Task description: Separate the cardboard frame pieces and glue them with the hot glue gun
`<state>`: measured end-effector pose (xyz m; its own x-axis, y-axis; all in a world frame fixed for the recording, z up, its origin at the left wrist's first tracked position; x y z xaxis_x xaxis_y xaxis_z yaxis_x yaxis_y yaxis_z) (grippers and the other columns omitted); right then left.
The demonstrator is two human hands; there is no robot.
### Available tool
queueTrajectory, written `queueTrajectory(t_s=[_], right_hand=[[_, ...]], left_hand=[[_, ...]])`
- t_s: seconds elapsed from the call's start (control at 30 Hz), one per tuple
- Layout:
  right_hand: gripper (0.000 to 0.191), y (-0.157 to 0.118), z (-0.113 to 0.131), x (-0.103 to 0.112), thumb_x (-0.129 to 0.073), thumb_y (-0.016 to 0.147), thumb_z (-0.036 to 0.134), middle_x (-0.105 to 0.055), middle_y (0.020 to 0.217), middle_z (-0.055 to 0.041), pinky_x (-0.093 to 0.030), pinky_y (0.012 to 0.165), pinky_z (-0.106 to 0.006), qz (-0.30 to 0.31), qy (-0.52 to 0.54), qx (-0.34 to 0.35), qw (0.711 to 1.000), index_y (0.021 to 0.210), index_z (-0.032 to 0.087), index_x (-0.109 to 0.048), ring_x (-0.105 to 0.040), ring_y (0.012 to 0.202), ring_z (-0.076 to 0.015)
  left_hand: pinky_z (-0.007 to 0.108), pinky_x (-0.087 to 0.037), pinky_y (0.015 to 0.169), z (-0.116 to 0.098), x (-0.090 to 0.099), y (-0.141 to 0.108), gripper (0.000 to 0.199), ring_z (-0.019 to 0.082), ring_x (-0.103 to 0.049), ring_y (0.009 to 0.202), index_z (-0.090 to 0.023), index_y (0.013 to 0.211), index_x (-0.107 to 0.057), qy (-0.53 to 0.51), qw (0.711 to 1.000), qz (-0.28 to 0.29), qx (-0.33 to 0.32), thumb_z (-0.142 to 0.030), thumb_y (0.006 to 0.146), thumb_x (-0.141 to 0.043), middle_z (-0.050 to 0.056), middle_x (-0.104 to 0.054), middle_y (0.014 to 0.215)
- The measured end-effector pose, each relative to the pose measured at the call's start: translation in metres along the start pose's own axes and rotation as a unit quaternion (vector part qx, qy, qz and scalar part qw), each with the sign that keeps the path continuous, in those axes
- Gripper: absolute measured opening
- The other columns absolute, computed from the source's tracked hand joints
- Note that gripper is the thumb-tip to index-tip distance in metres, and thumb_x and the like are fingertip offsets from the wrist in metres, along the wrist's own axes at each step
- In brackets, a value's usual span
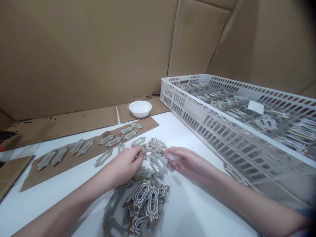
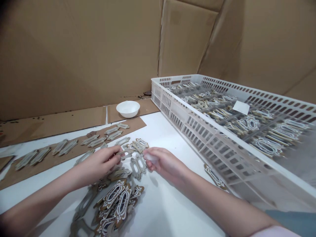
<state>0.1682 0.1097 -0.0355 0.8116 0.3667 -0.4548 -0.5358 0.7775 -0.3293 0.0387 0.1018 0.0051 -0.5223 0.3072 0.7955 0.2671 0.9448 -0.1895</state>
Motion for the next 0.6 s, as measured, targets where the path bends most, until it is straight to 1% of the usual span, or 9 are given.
queueTrajectory(t_s=[0.07, 0.13, 0.2, 0.3, 0.37, 0.47, 0.6], right_hand=[[0.010, 0.001, 0.000, 0.000, -0.055, 0.072, 0.022, -0.046, 0.057, 0.0027, -0.029, 0.047, -0.020, 0.003, -0.020, 0.002, 1.000, 0.074, 0.012, -0.056, -0.041, 0.047, -0.0047], [0.010, 0.001, 0.001, 0.000, -0.055, 0.071, 0.022, -0.044, 0.051, 0.0042, -0.027, 0.046, -0.020, -0.001, -0.052, 0.008, 0.999, 0.074, 0.013, -0.056, -0.038, 0.044, -0.0047], [0.011, 0.000, 0.006, 0.000, -0.054, 0.071, 0.024, -0.041, 0.044, 0.0059, -0.026, 0.044, -0.020, -0.014, -0.098, 0.025, 0.995, 0.074, 0.013, -0.056, -0.033, 0.041, -0.0048], [0.010, -0.005, 0.015, -0.003, -0.052, 0.071, 0.023, -0.035, 0.039, 0.0079, -0.021, 0.043, -0.021, -0.040, -0.175, 0.053, 0.982, 0.073, 0.014, -0.057, -0.027, 0.038, -0.0052], [0.009, -0.008, 0.019, -0.005, -0.052, 0.071, 0.022, -0.033, 0.038, 0.0084, -0.019, 0.042, -0.022, -0.053, -0.215, 0.062, 0.973, 0.071, 0.015, -0.057, -0.026, 0.038, -0.0053], [0.009, -0.009, 0.018, -0.008, -0.052, 0.071, 0.022, -0.034, 0.041, 0.0078, -0.019, 0.042, -0.022, -0.053, -0.247, 0.062, 0.966, 0.070, 0.016, -0.058, -0.028, 0.039, -0.0053], [0.012, -0.007, 0.015, -0.007, -0.055, 0.071, 0.025, -0.037, 0.045, 0.0063, -0.021, 0.043, -0.022, -0.051, -0.270, 0.063, 0.960, 0.069, 0.015, -0.061, -0.029, 0.041, -0.0054]], left_hand=[[0.023, -0.031, 0.052, 0.002, -0.008, 0.002, 0.022, 0.012, -0.045, 0.056, -0.018, 0.068, -0.044, -0.065, 0.998, 0.010, 0.007, -0.032, 0.081, -0.032, -0.002, -0.049, 0.060], [0.022, -0.031, 0.050, 0.006, -0.018, 0.003, 0.020, 0.011, -0.044, 0.054, -0.019, 0.075, -0.046, -0.132, 0.991, 0.017, 0.011, -0.033, 0.081, -0.033, -0.003, -0.049, 0.061], [0.022, -0.032, 0.049, 0.008, -0.025, 0.004, 0.019, 0.010, -0.044, 0.054, -0.020, 0.088, -0.046, -0.193, 0.981, 0.007, 0.014, -0.033, 0.081, -0.034, -0.003, -0.051, 0.064], [0.022, -0.033, 0.049, 0.007, -0.028, 0.003, 0.024, 0.010, -0.045, 0.054, -0.023, 0.102, -0.042, -0.253, 0.967, -0.021, 0.018, -0.033, 0.081, -0.036, -0.003, -0.053, 0.067], [0.022, -0.034, 0.050, 0.002, -0.028, 0.001, 0.026, 0.010, -0.046, 0.056, -0.024, 0.106, -0.040, -0.274, 0.961, -0.031, 0.011, -0.033, 0.082, -0.036, -0.002, -0.054, 0.068], [0.023, -0.037, 0.052, -0.007, -0.027, -0.003, 0.027, 0.012, -0.048, 0.059, -0.024, 0.107, -0.040, -0.283, 0.958, -0.043, -0.005, -0.032, 0.082, -0.037, 0.000, -0.054, 0.068], [0.023, -0.035, 0.048, -0.014, -0.027, -0.006, 0.025, 0.011, -0.045, 0.052, -0.024, 0.104, -0.043, -0.251, 0.966, -0.062, -0.027, -0.032, 0.081, -0.038, -0.003, -0.044, 0.057]])
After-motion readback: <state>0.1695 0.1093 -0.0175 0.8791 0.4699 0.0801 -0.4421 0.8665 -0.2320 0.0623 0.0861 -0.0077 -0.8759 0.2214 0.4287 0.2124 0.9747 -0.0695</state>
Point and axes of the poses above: each hand's wrist, its own y-axis towards the middle knuckle, its own x-axis out of the back of the hand, z = x × y, the point moved 9 cm from there along y, towards the middle knuckle
